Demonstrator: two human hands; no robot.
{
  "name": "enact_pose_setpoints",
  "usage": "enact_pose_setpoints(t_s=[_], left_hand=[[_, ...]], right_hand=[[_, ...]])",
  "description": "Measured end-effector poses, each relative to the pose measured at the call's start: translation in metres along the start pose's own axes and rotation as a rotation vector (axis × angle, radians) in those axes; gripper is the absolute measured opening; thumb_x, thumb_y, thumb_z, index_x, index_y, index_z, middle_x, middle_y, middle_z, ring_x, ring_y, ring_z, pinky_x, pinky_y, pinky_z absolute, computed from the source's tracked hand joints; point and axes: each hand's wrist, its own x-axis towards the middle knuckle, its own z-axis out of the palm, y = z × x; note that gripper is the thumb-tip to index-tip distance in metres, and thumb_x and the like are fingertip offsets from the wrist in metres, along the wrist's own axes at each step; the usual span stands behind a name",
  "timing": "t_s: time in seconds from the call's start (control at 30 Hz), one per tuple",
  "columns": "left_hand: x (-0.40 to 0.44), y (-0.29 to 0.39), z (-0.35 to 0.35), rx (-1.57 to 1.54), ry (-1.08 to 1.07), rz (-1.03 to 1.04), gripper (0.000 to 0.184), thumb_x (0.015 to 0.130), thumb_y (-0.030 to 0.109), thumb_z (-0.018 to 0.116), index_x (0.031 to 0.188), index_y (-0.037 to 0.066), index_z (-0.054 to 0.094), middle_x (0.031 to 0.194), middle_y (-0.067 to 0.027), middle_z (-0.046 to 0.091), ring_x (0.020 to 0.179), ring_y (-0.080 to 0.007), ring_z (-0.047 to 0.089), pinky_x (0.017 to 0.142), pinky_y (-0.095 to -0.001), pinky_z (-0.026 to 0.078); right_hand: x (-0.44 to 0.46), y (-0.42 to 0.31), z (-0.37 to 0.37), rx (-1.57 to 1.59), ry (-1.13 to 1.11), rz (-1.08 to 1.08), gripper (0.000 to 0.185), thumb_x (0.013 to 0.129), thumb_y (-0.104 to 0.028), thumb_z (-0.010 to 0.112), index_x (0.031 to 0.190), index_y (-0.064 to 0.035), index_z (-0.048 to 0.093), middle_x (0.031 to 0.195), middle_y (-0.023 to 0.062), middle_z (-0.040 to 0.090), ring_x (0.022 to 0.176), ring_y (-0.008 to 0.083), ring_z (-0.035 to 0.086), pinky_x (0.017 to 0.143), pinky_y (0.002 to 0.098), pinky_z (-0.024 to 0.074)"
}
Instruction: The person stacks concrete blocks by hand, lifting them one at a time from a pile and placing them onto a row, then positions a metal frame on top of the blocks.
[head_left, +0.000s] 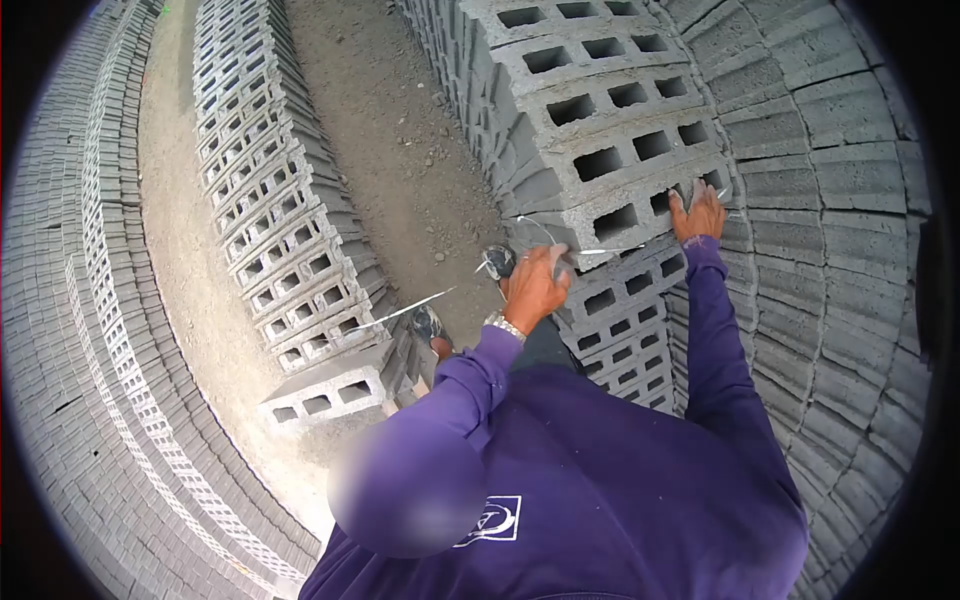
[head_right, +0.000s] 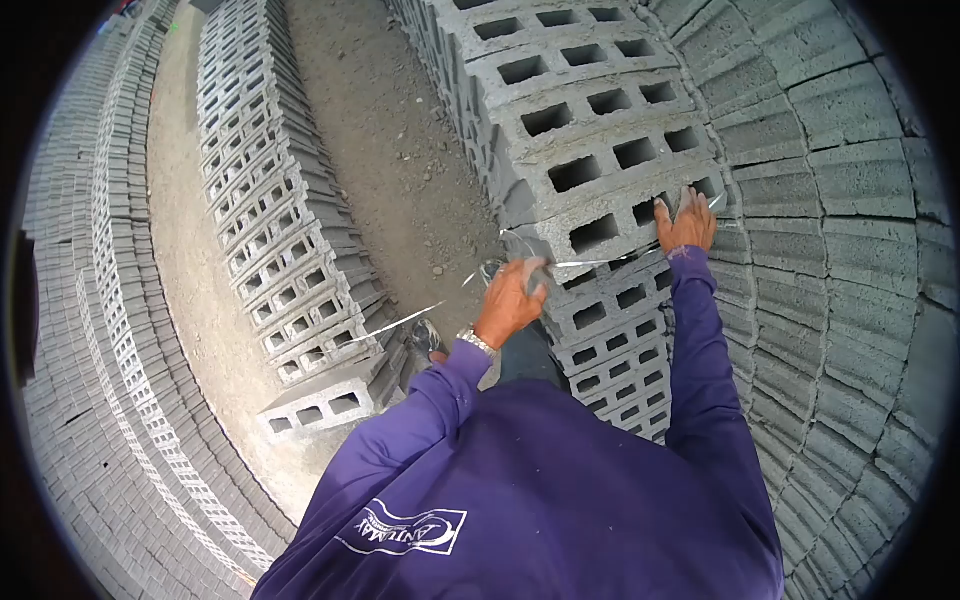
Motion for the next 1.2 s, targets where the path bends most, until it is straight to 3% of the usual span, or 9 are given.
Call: enact_pose_setpoints(t_s=[0.27,0.37,0.47,0.57,0.63,0.7,0.9,1.07,1.2], left_hand=[[-0.071,-0.043,-0.097,-0.014,-0.029,-0.061,0.016,0.086,0.014,0.063,0.083,-0.001,0.063,0.081,-0.0198,0.060,0.075,-0.0422,0.058,0.067,-0.0435,0.047],[-0.146,-0.063,-0.207,-0.055,0.236,-0.199,0.010,0.086,0.009,0.066,0.089,0.000,0.067,0.085,-0.0131,0.067,0.077,-0.0246,0.065,0.070,-0.0328,0.050],[-0.276,-0.095,-0.385,0.070,0.852,-0.670,0.019,0.096,0.014,0.059,0.093,-0.002,0.069,0.094,-0.0090,0.070,0.079,-0.0126,0.064,0.074,-0.0256,0.051],[-0.458,-0.071,-0.565,0.226,2.009,-0.535,0.021,0.087,0.016,0.063,0.090,-0.004,0.067,0.087,-0.0119,0.069,0.077,-0.0172,0.064,0.065,-0.0266,0.051],[-0.614,-0.038,-0.637,0.265,2.413,-0.726,0.011,0.082,0.011,0.060,0.083,0.002,0.067,0.078,-0.0104,0.068,0.071,-0.0182,0.067,0.058,-0.0285,0.051],[-0.734,0.013,-0.663,1.297,1.600,-1.766,0.010,0.081,0.016,0.060,0.082,0.009,0.068,0.077,-0.0130,0.069,0.071,-0.0231,0.068,0.060,-0.0365,0.052],[-0.754,0.018,-0.608,0.364,2.394,-0.989,0.054,0.086,0.040,0.063,0.114,-0.006,0.059,0.114,-0.0203,0.061,0.104,-0.0326,0.061,0.078,-0.0410,0.051],[-0.598,-0.136,-0.494,-0.073,1.113,-1.398,0.071,0.080,0.045,0.072,0.128,-0.005,0.056,0.122,-0.0178,0.061,0.111,-0.0272,0.059,0.086,-0.0377,0.048],[-0.487,-0.242,-0.459,0.034,0.530,-1.154,0.094,0.074,0.047,0.078,0.136,-0.014,0.042,0.138,-0.0268,0.049,0.131,-0.0323,0.046,0.105,-0.0374,0.040]], right_hand=[[-0.089,-0.071,-0.056,0.347,0.094,-0.228,0.038,0.088,-0.024,0.065,0.121,-0.0063,0.062,0.139,0.0142,0.052,0.124,0.0325,0.050,0.106,0.0439,0.0336],[-0.144,-0.112,-0.078,0.434,0.116,-0.243,0.033,0.087,-0.020,0.066,0.116,-0.0057,0.064,0.136,0.0136,0.055,0.121,0.0320,0.053,0.103,0.0422,0.0374],[-0.199,-0.150,-0.057,0.781,-0.074,-0.272,0.029,0.085,-0.015,0.067,0.113,-0.0047,0.064,0.132,0.0135,0.058,0.115,0.0311,0.057,0.097,0.0402,0.0426],[-0.226,-0.202,-0.063,0.735,-0.254,-0.472,0.026,0.084,-0.012,0.067,0.108,-0.0030,0.066,0.128,0.0145,0.059,0.107,0.0306,0.061,0.089,0.0385,0.0468],[-0.232,-0.257,-0.095,0.701,-0.053,-0.600,0.021,0.083,-0.011,0.067,0.103,-0.0033,0.068,0.124,0.0145,0.061,0.097,0.0290,0.064,0.087,0.0375,0.0474],[-0.261,-0.280,-0.108,0.933,-0.438,-0.362,0.018,0.084,-0.013,0.066,0.099,-0.0040,0.069,0.115,0.0149,0.065,0.092,0.0277,0.066,0.083,0.0365,0.0486],[-0.343,-0.392,-0.085,0.902,-1.080,-0.604,0.028,0.088,-0.026,0.062,0.101,-0.0020,0.069,0.091,0.0204,0.069,0.085,0.0349,0.068,0.078,0.0402,0.0517],[-0.425,-0.473,-0.037,0.827,-0.991,-0.780,0.048,0.088,-0.041,0.058,0.098,0.0046,0.068,0.089,0.0244,0.068,0.085,0.0384,0.066,0.084,0.0443,0.0502],[-0.433,-0.518,-0.045,0.412,-0.915,-1.017,0.063,0.091,-0.053,0.048,0.094,0.0077,0.067,0.090,0.0264,0.067,0.095,0.0383,0.062,0.096,0.0433,0.0406]])
